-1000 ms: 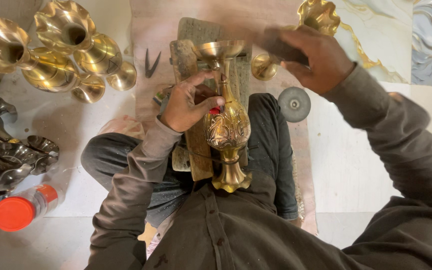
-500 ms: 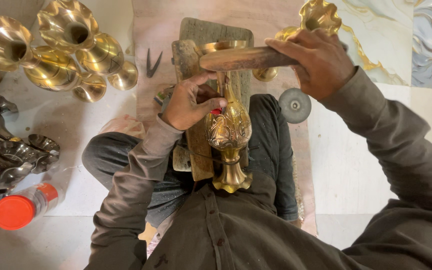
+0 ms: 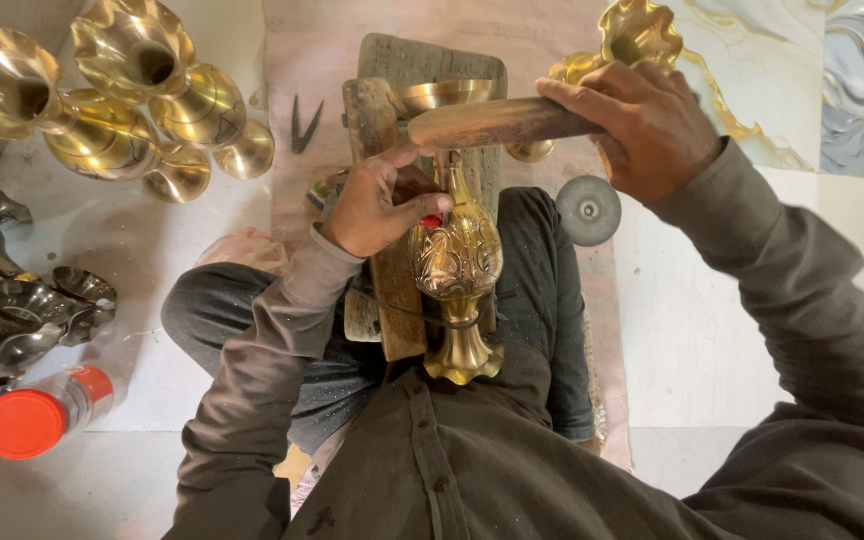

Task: The person sits cross-legged on the floor holding a brass vase against a wooden board, and hammers a chisel with a wooden mallet to carve a decorative pattern into the vase's surface, repositioning the vase and chisel repeatedly as the pattern progresses.

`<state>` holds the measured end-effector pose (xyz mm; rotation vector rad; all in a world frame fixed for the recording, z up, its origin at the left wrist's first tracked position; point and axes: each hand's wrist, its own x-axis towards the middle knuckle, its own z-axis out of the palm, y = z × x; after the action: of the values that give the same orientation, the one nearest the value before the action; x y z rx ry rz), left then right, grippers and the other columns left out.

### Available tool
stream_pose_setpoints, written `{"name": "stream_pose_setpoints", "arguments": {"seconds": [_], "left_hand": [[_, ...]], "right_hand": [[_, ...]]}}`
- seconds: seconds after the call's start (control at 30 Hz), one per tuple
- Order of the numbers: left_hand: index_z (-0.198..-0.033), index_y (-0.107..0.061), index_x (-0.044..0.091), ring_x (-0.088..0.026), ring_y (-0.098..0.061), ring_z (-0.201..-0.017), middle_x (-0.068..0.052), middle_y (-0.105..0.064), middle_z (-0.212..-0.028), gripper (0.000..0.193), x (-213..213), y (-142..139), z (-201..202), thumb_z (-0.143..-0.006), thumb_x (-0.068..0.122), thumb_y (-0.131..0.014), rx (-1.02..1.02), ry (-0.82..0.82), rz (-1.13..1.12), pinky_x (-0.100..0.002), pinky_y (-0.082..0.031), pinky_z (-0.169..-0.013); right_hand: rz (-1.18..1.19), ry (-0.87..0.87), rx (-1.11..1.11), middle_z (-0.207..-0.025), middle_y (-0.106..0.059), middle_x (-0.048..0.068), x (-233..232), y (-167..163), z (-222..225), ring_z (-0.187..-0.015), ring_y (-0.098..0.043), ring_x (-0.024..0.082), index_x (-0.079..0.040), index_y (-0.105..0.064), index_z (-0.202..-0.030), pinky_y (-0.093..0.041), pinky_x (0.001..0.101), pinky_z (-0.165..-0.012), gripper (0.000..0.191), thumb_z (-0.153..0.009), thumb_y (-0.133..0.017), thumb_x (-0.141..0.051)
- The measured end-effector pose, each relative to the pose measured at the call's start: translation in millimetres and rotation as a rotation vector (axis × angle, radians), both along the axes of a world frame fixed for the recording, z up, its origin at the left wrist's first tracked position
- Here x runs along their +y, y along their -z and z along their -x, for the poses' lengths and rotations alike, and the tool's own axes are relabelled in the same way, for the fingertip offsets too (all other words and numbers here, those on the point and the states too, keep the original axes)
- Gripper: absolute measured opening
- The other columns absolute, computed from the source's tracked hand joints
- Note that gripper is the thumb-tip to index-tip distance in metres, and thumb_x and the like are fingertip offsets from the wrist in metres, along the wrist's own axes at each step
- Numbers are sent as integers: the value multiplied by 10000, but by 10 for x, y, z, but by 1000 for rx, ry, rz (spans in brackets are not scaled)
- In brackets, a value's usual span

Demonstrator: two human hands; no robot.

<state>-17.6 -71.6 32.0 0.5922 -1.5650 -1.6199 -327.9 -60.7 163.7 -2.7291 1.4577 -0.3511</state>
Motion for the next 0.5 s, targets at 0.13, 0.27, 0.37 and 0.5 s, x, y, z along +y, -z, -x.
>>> {"name": "stream_pose_setpoints", "arguments": {"seconds": [0.13,0.27,0.37,0.5], "left_hand": [[-1445,-539,-5,-159,-754,-915,-124,-780,-1019,581,-21,6,-13,-953,179,-787,-87,20,-32,-306,-630,-860],[-1444,-532,-5,-152,-758,-910,-116,-777,-1019,606,-27,-5,-13,-935,194,-793,-96,16,-23,-298,-635,-856],[-1436,-552,-9,-154,-749,-914,-112,-772,-1011,591,-38,-30,-20,-938,199,-792,-110,24,5,-296,-621,-862],[-1409,-564,-11,-154,-745,-941,-96,-745,-1111,561,-42,-55,-13,-942,200,-794,-81,22,5,-305,-627,-864]], "right_hand": [[-214,19,-344,-1298,-609,239,3,-19,-39,-1149,-662,365,-41,-436,-1540,-586,422,-922,604,-1002,-711,-57],[-103,12,-13,-1221,-672,168,20,-61,-78,-1018,-668,322,-119,-558,-1525,-579,445,-913,550,-999,-672,-5],[-178,-2,-198,-1255,-646,184,38,-86,-87,-1071,-682,311,-90,-517,-1557,-599,411,-947,624,-960,-678,-4],[-97,-20,-83,-1198,-671,189,41,-76,-51,-1004,-690,325,-105,-565,-1529,-601,416,-894,620,-943,-717,29]]}}
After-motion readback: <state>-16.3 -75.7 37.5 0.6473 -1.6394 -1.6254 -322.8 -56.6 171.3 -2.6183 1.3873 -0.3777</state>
